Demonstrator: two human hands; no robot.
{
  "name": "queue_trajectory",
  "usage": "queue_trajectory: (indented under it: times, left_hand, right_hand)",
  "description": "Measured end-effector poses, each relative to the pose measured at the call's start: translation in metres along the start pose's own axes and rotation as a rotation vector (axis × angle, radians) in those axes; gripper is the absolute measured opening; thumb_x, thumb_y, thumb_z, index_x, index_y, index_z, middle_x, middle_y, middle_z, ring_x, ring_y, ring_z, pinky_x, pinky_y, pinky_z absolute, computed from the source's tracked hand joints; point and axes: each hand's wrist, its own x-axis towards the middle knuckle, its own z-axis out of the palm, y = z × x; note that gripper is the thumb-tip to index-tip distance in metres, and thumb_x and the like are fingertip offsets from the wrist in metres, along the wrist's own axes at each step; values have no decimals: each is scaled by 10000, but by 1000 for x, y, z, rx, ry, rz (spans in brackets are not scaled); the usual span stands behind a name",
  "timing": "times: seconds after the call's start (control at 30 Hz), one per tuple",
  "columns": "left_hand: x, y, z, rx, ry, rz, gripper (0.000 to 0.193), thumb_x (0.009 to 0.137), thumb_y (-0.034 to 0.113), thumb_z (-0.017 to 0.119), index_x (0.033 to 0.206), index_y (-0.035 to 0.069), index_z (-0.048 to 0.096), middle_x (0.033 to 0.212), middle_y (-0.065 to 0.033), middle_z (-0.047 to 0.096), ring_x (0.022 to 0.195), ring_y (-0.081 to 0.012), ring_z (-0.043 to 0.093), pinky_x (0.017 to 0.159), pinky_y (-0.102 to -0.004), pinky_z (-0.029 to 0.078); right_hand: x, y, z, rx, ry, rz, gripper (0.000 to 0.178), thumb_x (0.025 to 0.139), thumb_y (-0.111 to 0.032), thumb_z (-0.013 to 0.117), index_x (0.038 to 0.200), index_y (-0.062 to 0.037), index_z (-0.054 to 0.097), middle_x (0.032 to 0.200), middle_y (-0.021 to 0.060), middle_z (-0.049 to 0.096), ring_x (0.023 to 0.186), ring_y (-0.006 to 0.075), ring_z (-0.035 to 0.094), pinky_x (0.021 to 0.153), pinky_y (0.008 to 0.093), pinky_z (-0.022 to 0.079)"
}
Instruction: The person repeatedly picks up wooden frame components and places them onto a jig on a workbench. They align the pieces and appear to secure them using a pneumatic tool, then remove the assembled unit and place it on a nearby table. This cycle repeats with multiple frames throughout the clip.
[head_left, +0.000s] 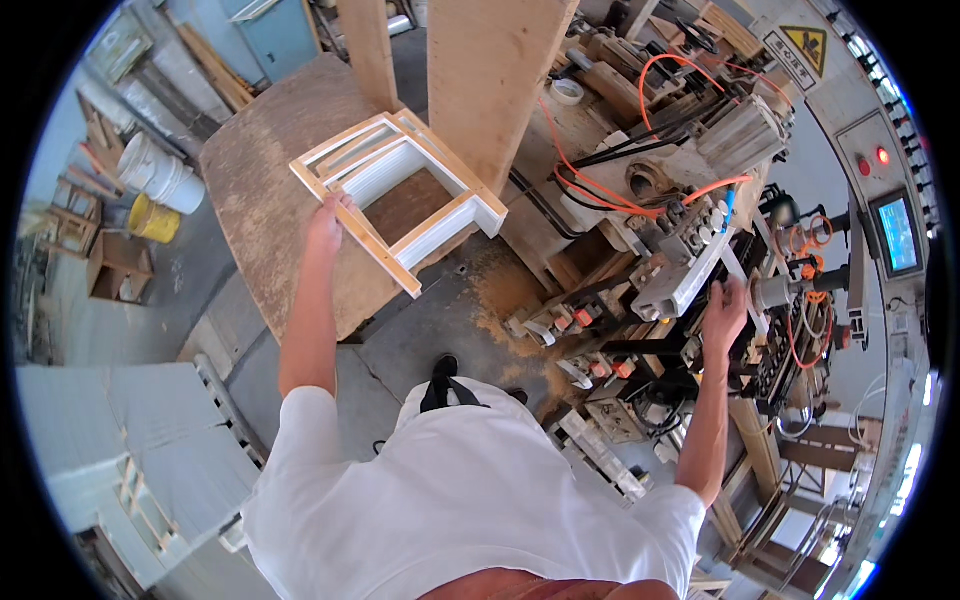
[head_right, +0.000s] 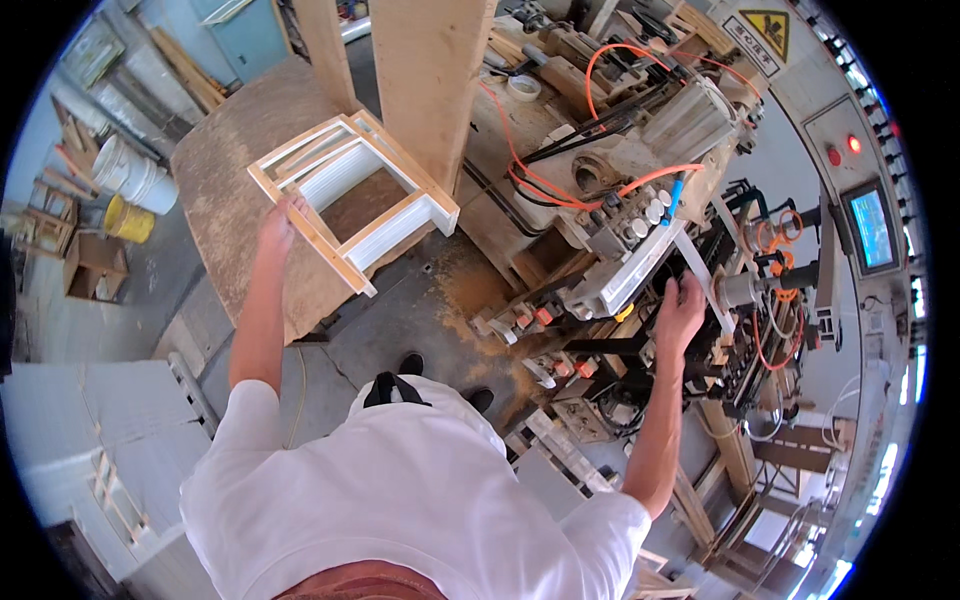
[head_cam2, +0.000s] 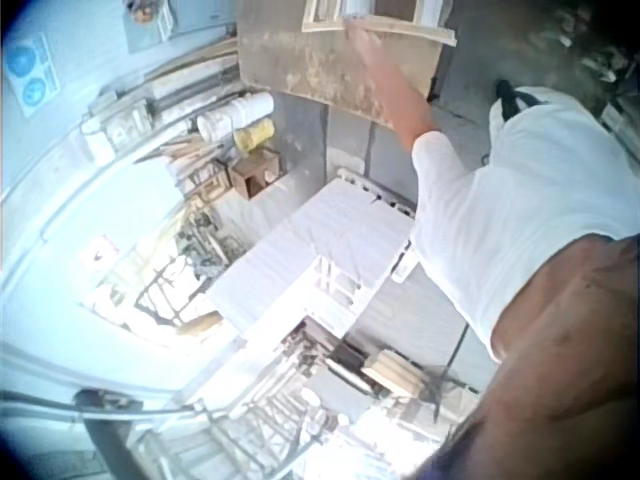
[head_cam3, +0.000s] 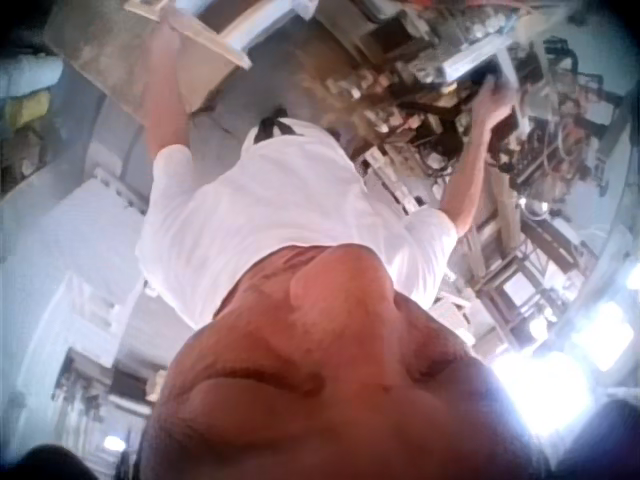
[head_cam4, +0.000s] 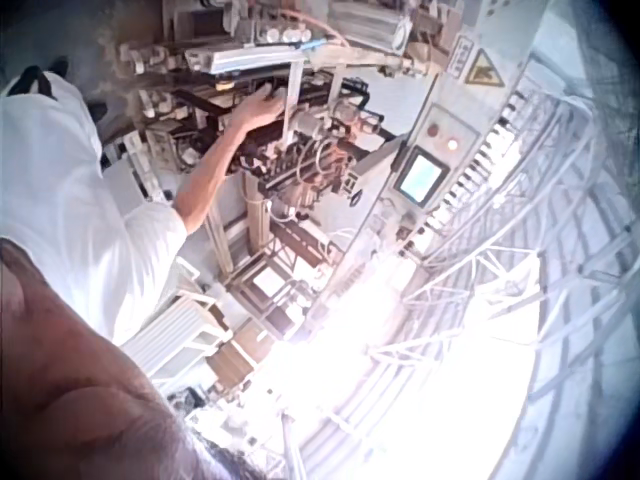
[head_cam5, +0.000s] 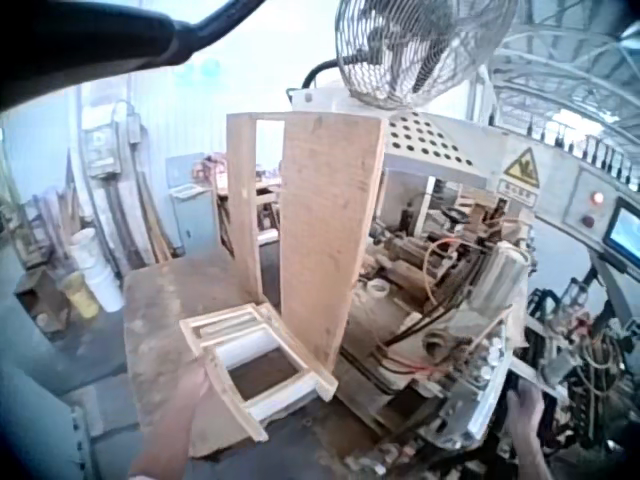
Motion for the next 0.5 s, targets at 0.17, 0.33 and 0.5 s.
queue_trajectory:
  times: [0.17,0.33,0.5]
  left_hand:
    - [14,11,73,1526,42,-139,674,961,548,443,1231,-50,594,1265,-255,575,1176,-413,545,997,-488,440]
    - [-31,-9,73,1937,-36,415,562,917,507,538,1121,7,693,1145,-205,655,1214,-380,508,1059,-471,371]
    - [-112,-17,129,1938,-631,500,440,842,438,654,1006,36,728,1109,-161,675,1199,-363,527,1006,-478,395]
  right_hand:
    - [-125,-53,-26,166,-118,237,234,901,-96,673,1103,21,657,1064,130,678,936,188,648,825,297,513]
    - [-213,-75,-31,155,-203,441,253,865,-78,691,1098,15,658,959,96,677,785,145,633,724,282,511]
    - [-281,-61,-23,261,-219,609,251,875,-91,690,1111,-7,666,895,42,663,782,103,615,715,256,495]
